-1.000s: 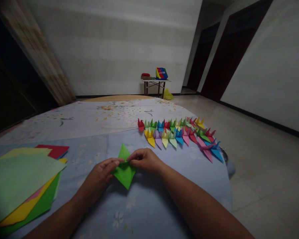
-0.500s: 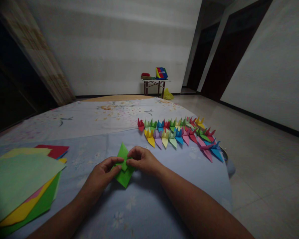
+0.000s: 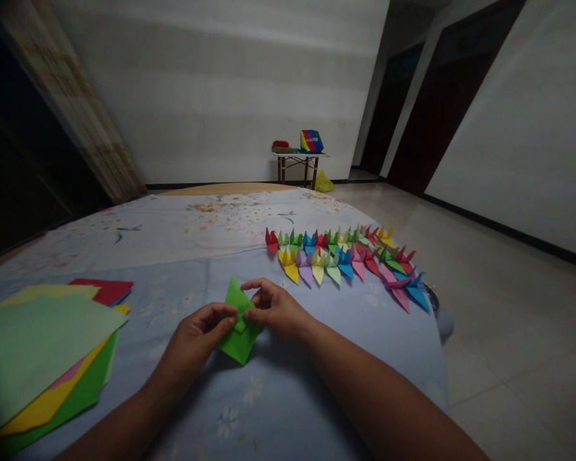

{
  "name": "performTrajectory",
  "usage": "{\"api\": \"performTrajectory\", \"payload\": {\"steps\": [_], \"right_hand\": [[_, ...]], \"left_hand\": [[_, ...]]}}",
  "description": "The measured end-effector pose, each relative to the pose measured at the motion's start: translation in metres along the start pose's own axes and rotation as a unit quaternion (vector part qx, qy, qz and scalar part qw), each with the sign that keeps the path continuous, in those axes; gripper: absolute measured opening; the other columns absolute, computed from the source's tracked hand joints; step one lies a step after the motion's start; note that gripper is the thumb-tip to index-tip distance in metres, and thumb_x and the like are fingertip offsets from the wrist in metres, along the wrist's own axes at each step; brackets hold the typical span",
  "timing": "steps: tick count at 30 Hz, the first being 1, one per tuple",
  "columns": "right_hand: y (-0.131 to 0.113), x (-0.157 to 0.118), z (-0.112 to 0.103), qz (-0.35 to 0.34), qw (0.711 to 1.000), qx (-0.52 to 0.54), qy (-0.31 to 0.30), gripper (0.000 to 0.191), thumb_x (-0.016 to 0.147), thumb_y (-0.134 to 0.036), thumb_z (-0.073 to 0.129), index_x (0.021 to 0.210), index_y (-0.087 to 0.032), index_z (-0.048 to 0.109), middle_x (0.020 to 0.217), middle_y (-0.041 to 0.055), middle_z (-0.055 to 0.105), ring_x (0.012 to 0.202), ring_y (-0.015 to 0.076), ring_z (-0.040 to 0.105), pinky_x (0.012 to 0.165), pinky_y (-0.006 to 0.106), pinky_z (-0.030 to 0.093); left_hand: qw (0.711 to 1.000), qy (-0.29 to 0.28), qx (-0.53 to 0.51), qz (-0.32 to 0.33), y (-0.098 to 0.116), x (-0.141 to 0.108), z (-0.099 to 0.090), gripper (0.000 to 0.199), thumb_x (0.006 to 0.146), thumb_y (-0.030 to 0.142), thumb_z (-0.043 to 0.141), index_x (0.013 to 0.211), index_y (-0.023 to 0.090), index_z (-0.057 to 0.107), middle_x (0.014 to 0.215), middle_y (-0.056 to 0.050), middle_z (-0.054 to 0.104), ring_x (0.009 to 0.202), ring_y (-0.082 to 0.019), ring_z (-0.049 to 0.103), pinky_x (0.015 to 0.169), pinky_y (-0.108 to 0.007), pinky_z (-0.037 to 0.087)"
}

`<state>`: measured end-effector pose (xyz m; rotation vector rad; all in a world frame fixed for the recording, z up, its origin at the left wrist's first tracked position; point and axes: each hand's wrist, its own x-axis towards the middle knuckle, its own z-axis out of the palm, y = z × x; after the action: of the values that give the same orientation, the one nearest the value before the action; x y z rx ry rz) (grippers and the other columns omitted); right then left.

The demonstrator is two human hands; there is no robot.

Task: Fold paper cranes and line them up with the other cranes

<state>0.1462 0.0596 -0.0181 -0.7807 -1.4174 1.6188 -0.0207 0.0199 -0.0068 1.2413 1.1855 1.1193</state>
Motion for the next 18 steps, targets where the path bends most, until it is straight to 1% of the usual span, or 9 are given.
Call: {"api": "performTrajectory", "payload": {"steps": [4,7,9,12,15,18], "right_hand": [[0.002,0.000,-0.002,0.002,1.000,-0.018,0.009,0.053,0.064,-0.033,0.073,0.109,-0.018,0.048,0.063,-0.0062,0.051,0.052,0.0059,0.045,0.050,0.019,0.035],[0.003,0.001,-0.004,0.002,0.999,-0.033,0.016,0.051,0.066,-0.035,0.071,0.109,-0.018,0.048,0.061,-0.0065,0.050,0.051,0.0059,0.045,0.049,0.019,0.034],[0.003,0.001,-0.004,0.001,0.999,-0.043,0.016,0.051,0.067,-0.037,0.070,0.109,-0.018,0.048,0.062,-0.0063,0.050,0.051,0.0059,0.045,0.049,0.019,0.036],[0.001,0.001,-0.006,0.007,0.997,-0.076,0.029,0.048,0.071,-0.041,0.066,0.109,-0.018,0.049,0.065,-0.0046,0.052,0.051,0.0068,0.048,0.050,0.020,0.040],[-0.004,0.000,-0.008,-0.007,0.993,-0.111,0.044,0.040,0.076,-0.043,0.058,0.107,-0.018,0.052,0.076,0.0003,0.057,0.061,0.0094,0.055,0.055,0.023,0.044],[-0.008,-0.002,-0.010,-0.048,0.984,-0.165,0.042,0.032,0.080,-0.038,0.056,0.104,-0.018,0.056,0.092,0.0044,0.059,0.077,0.0118,0.057,0.068,0.025,0.046]], "left_hand": [[1.000,0.013,-0.005,-0.010,0.005,-0.001,0.002,0.019,0.063,0.031,0.068,0.076,0.018,0.064,0.069,0.000,0.067,0.064,-0.016,0.061,0.059,-0.025,0.045],[1.000,0.019,-0.006,-0.022,0.008,-0.001,0.003,0.020,0.061,0.031,0.069,0.075,0.017,0.065,0.069,-0.001,0.068,0.064,-0.017,0.061,0.060,-0.026,0.045],[0.999,0.023,-0.005,-0.023,0.008,-0.001,0.002,0.020,0.061,0.031,0.069,0.075,0.017,0.065,0.069,-0.001,0.068,0.065,-0.017,0.062,0.061,-0.026,0.045],[0.999,0.042,-0.004,-0.022,0.006,0.002,-0.001,0.025,0.063,0.035,0.068,0.080,0.017,0.066,0.071,-0.002,0.069,0.067,-0.018,0.062,0.061,-0.026,0.045],[0.998,0.057,-0.008,-0.032,0.004,0.006,-0.005,0.032,0.064,0.039,0.067,0.086,0.015,0.067,0.073,-0.003,0.069,0.066,-0.018,0.062,0.060,-0.026,0.045],[0.997,0.041,-0.039,-0.046,0.004,0.008,-0.007,0.037,0.066,0.043,0.064,0.090,0.014,0.066,0.076,-0.004,0.069,0.066,-0.018,0.061,0.059,-0.027,0.045]]}}
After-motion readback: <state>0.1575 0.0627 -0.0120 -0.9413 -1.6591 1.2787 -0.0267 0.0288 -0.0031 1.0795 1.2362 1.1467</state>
